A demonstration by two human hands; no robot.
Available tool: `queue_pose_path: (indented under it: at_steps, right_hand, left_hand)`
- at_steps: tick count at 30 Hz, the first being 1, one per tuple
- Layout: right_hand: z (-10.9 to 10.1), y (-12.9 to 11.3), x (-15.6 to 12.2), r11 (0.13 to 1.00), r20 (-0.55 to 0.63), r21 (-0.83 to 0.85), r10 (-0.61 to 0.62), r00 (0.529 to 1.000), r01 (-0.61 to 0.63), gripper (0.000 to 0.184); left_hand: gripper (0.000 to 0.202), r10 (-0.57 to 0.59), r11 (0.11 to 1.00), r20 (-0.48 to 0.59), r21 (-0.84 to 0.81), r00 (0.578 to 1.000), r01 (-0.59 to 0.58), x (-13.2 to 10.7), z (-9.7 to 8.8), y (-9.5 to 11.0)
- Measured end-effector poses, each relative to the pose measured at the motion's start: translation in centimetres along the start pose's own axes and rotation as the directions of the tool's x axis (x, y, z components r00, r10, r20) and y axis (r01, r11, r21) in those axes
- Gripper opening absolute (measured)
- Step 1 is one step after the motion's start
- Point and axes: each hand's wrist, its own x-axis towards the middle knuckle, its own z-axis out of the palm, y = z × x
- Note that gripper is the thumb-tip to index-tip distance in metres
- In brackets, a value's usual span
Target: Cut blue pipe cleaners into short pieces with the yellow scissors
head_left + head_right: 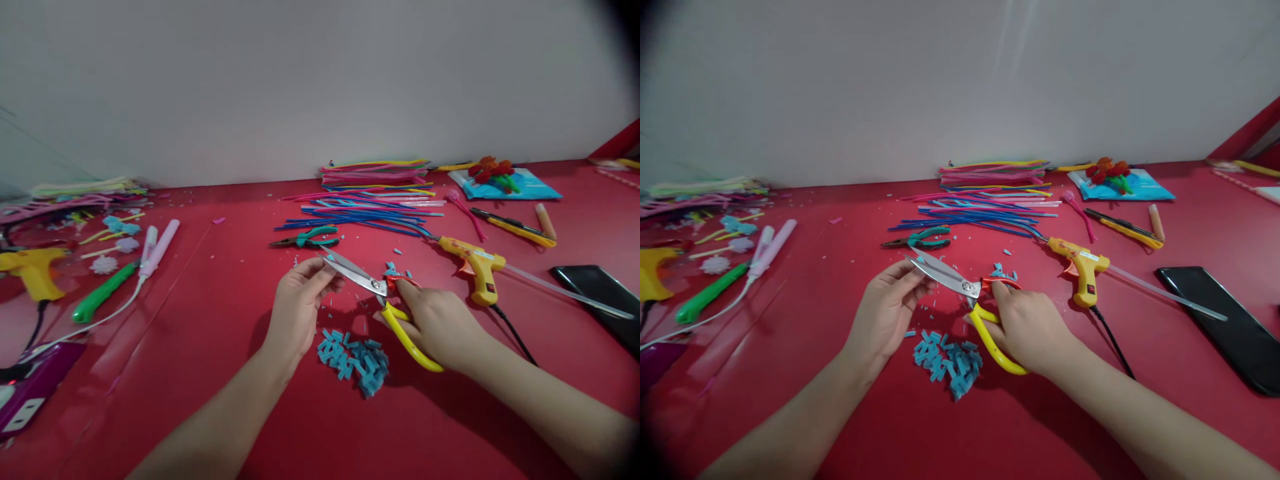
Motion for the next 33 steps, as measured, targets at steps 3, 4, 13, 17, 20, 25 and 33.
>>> queue_pose_path:
  at_steps: [3, 4, 13, 17, 20, 25, 33]
  right_hand:
    - [0.07, 0.06, -0.05, 1.0, -0.022, -0.013, -0.011, 1.0, 0.011, 0.034]
    - [0.08, 0.08, -0.06, 1.0, -0.028, -0.014, -0.015, 1.0, 0.015, 0.035]
    - [-0.02, 0.16, -0.09, 1.0, -0.025, -0.016, -0.018, 1.0, 0.017, 0.035]
    - [-0.03, 0.17, -0.04, 1.0, -0.028, -0.012, -0.023, 0.999, 0.023, 0.036]
    - [0.0, 0.19, 0.01, 1.0, -0.027, -0.012, -0.023, 0.999, 0.023, 0.036]
    - [0.1, 0.25, -0.03, 0.999, -0.037, -0.028, -0.028, 0.999, 0.027, 0.036]
    - [0.35, 0.41, -0.09, 0.999, -0.067, -0.035, -0.039, 0.997, 0.037, 0.036]
  left_hand:
    - [0.005, 0.003, 1.0, 0.0, 0.0, 1.0, -0.003, -0.01, -0.02, -0.02]
    - [0.005, 0.003, 1.0, 0.0, 0.0, 1.0, -0.003, -0.02, -0.01, -0.04]
    - [0.005, -0.011, 1.0, -0.011, -0.007, 1.0, 0.011, -0.07, 0.09, 0.1]
    - [0.005, -0.024, 1.0, -0.019, -0.007, 1.0, 0.024, -0.07, 0.14, 0.27]
    - [0.005, -0.02, 1.0, -0.015, -0.011, 1.0, 0.019, -0.06, 0.16, 0.27]
    - [0.007, -0.013, 1.0, -0.011, -0.007, 1.0, 0.013, -0.09, 0.17, 0.23]
    - [0.008, -0.021, 1.0, 0.003, 0.004, 1.0, 0.021, -0.05, -0.06, 0.12]
